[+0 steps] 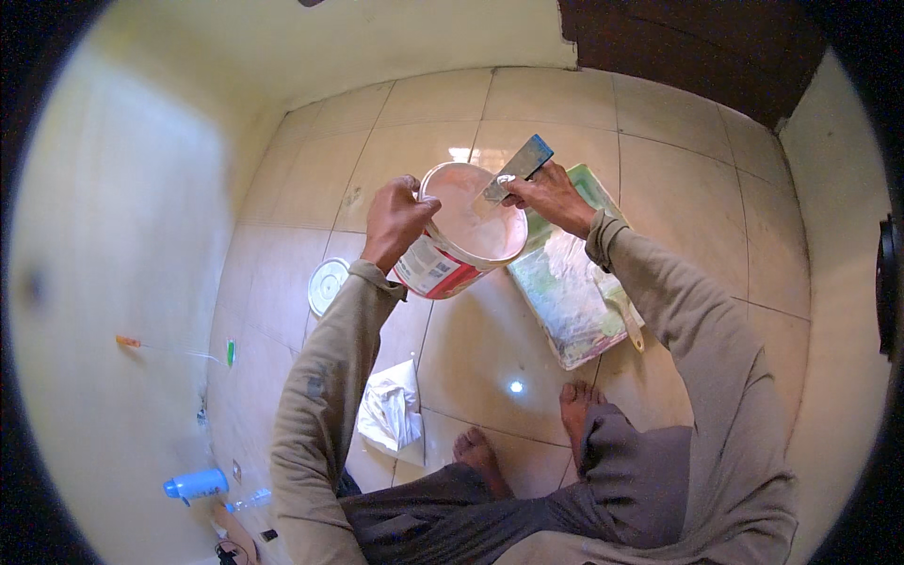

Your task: The person sits on the floor and pours a white powder from a bag into a bucket containing a pink liquid. They then use a blue cup to add water from a larger bucket and stir the mixture with a trowel.

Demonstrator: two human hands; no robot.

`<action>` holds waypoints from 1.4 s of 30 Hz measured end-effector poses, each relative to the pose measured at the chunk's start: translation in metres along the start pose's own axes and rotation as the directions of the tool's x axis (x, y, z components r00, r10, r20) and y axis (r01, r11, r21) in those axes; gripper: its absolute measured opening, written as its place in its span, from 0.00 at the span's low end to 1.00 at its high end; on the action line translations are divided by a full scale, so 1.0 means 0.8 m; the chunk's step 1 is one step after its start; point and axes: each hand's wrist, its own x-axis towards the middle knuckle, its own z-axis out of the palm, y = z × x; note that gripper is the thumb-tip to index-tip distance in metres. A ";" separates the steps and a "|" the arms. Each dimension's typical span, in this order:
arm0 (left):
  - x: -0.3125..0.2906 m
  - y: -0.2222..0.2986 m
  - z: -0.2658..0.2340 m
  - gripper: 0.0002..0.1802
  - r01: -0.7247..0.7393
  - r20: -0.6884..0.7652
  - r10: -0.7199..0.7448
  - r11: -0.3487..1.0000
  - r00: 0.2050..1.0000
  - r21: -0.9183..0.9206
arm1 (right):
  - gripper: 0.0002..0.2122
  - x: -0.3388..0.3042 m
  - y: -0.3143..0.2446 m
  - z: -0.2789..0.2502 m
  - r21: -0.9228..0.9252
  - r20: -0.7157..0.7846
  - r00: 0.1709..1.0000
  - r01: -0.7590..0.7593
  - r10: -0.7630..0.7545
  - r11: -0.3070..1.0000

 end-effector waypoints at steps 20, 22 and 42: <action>0.045 0.062 0.071 0.15 -0.152 0.028 0.153 0.914 0.988 0.377 | 0.14 0.020 0.066 -0.023 0.380 0.101 0.968 -0.249 0.228 0.891; 0.045 0.071 0.075 0.16 -0.193 0.049 0.188 0.908 0.981 0.372 | 0.13 0.019 0.065 -0.025 0.372 0.089 0.973 -0.231 0.213 0.899; 0.049 0.083 0.096 0.18 -0.225 0.069 0.217 0.876 0.974 0.426 | 0.14 0.011 0.076 -0.029 0.465 0.108 0.943 -0.327 0.314 0.823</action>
